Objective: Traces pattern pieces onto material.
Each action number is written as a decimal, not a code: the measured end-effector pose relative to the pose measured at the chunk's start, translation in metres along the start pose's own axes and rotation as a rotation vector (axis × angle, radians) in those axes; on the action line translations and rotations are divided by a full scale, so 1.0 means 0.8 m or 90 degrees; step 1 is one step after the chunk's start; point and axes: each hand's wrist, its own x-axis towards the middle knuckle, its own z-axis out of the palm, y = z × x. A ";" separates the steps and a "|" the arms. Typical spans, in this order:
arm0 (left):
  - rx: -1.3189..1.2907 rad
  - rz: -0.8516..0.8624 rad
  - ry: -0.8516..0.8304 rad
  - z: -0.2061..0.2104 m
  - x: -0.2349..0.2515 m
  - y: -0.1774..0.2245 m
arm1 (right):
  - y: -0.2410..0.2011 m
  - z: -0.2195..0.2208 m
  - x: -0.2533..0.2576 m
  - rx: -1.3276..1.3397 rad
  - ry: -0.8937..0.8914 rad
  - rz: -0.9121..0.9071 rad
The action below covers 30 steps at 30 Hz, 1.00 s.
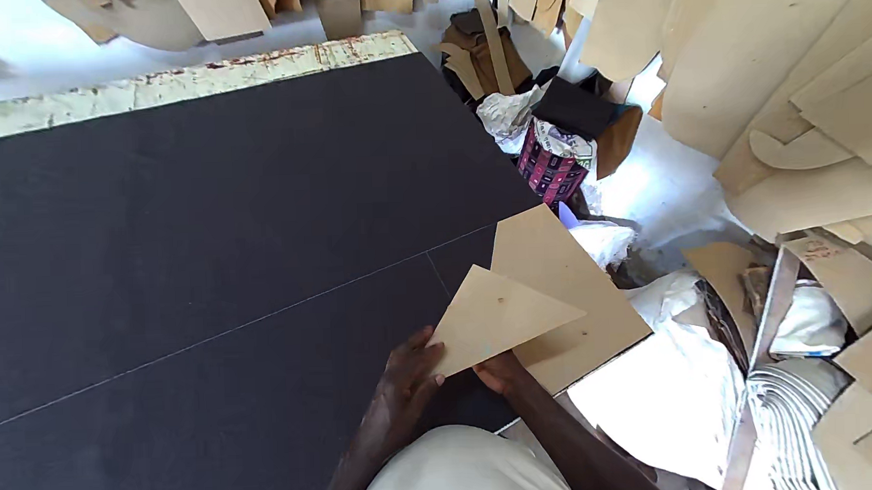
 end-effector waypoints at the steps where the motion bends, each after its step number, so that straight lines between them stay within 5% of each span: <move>1: -0.069 -0.094 0.000 -0.001 0.001 -0.003 | 0.001 0.001 0.001 -0.016 0.002 0.003; 4: -0.391 -0.311 0.011 0.000 0.010 -0.007 | -0.005 0.015 0.006 -0.083 0.051 0.032; 7: -0.501 -0.373 0.104 0.013 0.027 -0.015 | -0.010 0.021 0.025 -0.138 0.098 0.066; 13: -0.501 -0.387 0.219 0.049 0.111 -0.010 | -0.032 -0.001 0.031 -0.226 0.015 0.010; 19: -0.502 -0.430 0.247 0.096 0.171 -0.001 | -0.059 -0.026 0.075 -0.296 0.077 -0.032; 30: -0.400 -0.408 0.051 0.071 0.141 -0.008 | -0.058 -0.035 0.097 -0.349 0.094 -0.010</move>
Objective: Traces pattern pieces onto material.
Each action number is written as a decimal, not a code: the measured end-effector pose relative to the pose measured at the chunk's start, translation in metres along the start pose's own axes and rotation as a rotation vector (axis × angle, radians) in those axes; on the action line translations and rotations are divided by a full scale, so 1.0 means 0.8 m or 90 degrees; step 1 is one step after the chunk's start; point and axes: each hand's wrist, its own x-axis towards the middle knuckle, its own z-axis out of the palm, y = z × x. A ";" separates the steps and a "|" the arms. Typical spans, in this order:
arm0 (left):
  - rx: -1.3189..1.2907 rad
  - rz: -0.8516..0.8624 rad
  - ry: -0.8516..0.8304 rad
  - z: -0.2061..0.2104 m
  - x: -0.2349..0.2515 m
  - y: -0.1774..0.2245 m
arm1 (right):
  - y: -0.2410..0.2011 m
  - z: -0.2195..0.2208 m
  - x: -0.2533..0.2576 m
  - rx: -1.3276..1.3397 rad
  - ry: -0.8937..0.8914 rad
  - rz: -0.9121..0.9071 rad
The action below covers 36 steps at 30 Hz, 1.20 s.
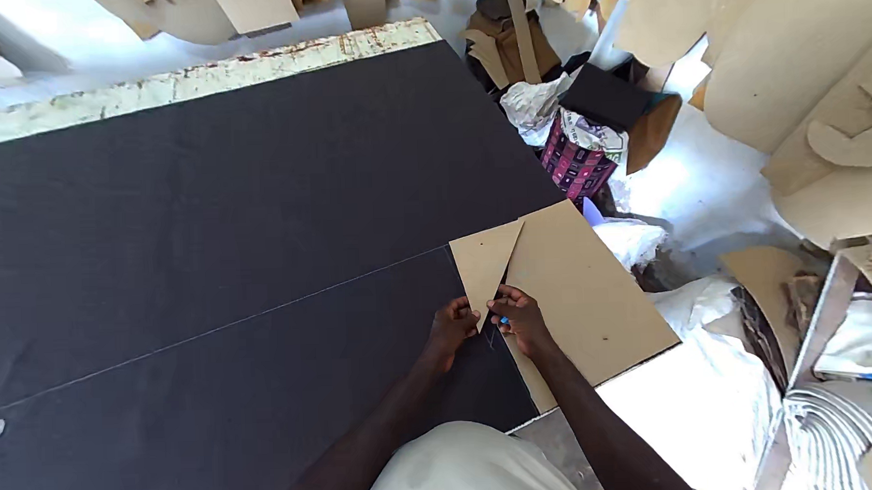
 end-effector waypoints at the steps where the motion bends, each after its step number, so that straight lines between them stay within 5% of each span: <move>1: 0.004 -0.003 -0.005 -0.001 0.000 -0.002 | 0.001 0.002 0.001 -0.012 0.000 0.002; 14: -0.019 -0.044 -0.003 0.012 0.020 -0.012 | -0.004 -0.003 0.010 -0.081 0.018 0.034; 23: 0.320 0.101 0.069 -0.007 0.017 -0.008 | 0.003 0.002 0.001 -0.121 0.062 -0.024; 31: 0.101 0.178 0.035 -0.030 0.015 0.018 | 0.051 0.024 -0.027 -0.481 0.085 -0.402; 36: -0.060 0.093 0.153 -0.057 0.023 0.022 | 0.061 0.037 -0.044 -0.548 0.018 -0.358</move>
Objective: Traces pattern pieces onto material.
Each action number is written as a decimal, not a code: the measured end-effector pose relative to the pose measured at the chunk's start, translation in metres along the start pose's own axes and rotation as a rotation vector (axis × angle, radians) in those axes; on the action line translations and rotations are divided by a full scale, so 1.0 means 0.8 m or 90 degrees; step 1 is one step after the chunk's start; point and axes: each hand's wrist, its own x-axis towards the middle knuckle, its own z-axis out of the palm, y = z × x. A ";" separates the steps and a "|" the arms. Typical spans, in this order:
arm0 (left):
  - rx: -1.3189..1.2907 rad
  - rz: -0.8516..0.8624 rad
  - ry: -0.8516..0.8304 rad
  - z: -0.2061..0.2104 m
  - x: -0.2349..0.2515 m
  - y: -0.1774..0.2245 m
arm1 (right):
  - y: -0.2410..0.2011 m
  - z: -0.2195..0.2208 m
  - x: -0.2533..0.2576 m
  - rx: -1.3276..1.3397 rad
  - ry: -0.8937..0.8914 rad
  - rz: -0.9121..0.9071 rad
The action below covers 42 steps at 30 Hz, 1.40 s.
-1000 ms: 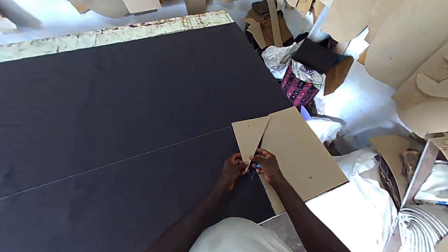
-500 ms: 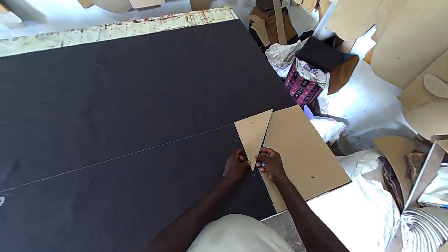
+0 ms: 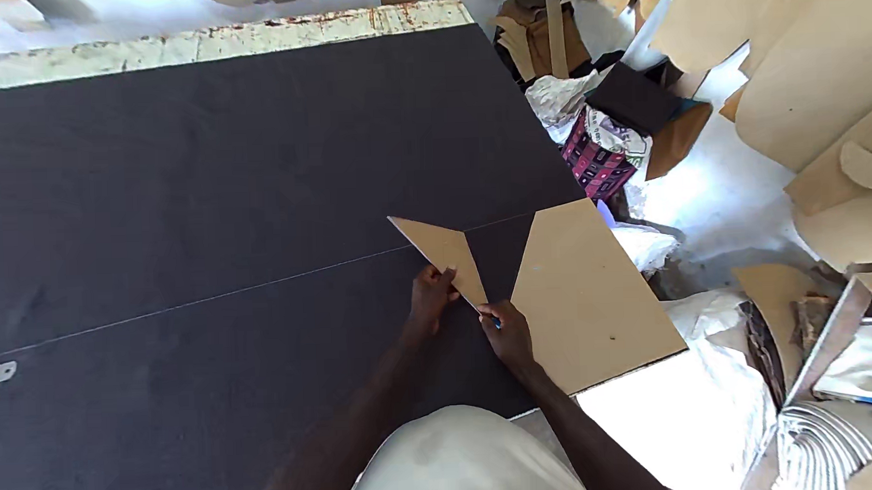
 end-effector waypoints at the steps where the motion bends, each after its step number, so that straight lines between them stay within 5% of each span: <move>1: -0.008 -0.032 0.030 -0.007 0.007 -0.007 | 0.001 -0.003 0.000 0.010 0.001 0.004; 12: -0.044 -0.088 0.094 -0.037 0.005 -0.037 | 0.046 -0.041 -0.012 0.059 0.072 0.031; 32: -0.009 -0.097 0.079 -0.037 0.009 -0.036 | 0.039 -0.042 -0.017 -0.199 -0.110 -0.063; 42: -0.004 -0.116 0.077 -0.037 0.012 -0.031 | 0.043 -0.039 -0.016 -0.204 -0.105 -0.090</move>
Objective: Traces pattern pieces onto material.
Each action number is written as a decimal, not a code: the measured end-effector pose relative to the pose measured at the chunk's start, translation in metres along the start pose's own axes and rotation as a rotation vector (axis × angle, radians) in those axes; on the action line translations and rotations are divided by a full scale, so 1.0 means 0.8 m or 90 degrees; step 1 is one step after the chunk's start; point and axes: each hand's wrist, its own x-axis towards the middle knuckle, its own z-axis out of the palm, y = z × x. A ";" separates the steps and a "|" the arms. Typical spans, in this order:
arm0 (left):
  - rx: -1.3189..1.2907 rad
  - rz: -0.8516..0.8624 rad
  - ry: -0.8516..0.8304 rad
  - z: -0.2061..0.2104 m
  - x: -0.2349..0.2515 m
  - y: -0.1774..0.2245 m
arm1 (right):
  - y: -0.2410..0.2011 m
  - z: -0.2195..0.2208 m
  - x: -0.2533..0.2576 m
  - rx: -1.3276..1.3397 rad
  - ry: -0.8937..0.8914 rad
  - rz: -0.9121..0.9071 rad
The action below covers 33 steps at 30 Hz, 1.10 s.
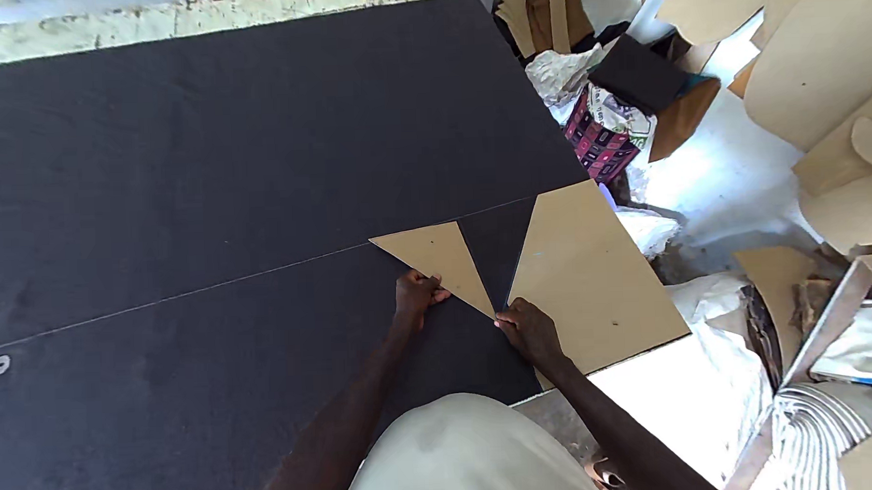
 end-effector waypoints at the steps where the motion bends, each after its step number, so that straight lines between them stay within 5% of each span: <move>1: -0.004 -0.003 0.000 0.000 0.000 0.001 | 0.000 0.000 0.000 0.006 0.004 0.000; 7: 0.011 -0.036 0.015 0.001 -0.002 0.010 | -0.003 0.002 -0.003 0.012 0.033 -0.006; 11: 0.219 -0.044 -0.028 -0.016 -0.002 0.019 | -0.004 0.003 -0.002 0.018 0.035 0.009; 17: 0.649 0.305 0.168 -0.098 0.018 0.033 | 0.000 0.007 -0.005 0.015 0.048 0.000; 23: 0.700 0.378 0.244 -0.152 0.071 0.034 | -0.003 0.008 -0.006 0.016 0.060 0.019; 33: 0.668 0.455 0.261 -0.146 0.096 0.024 | -0.011 0.015 -0.009 0.006 0.088 0.048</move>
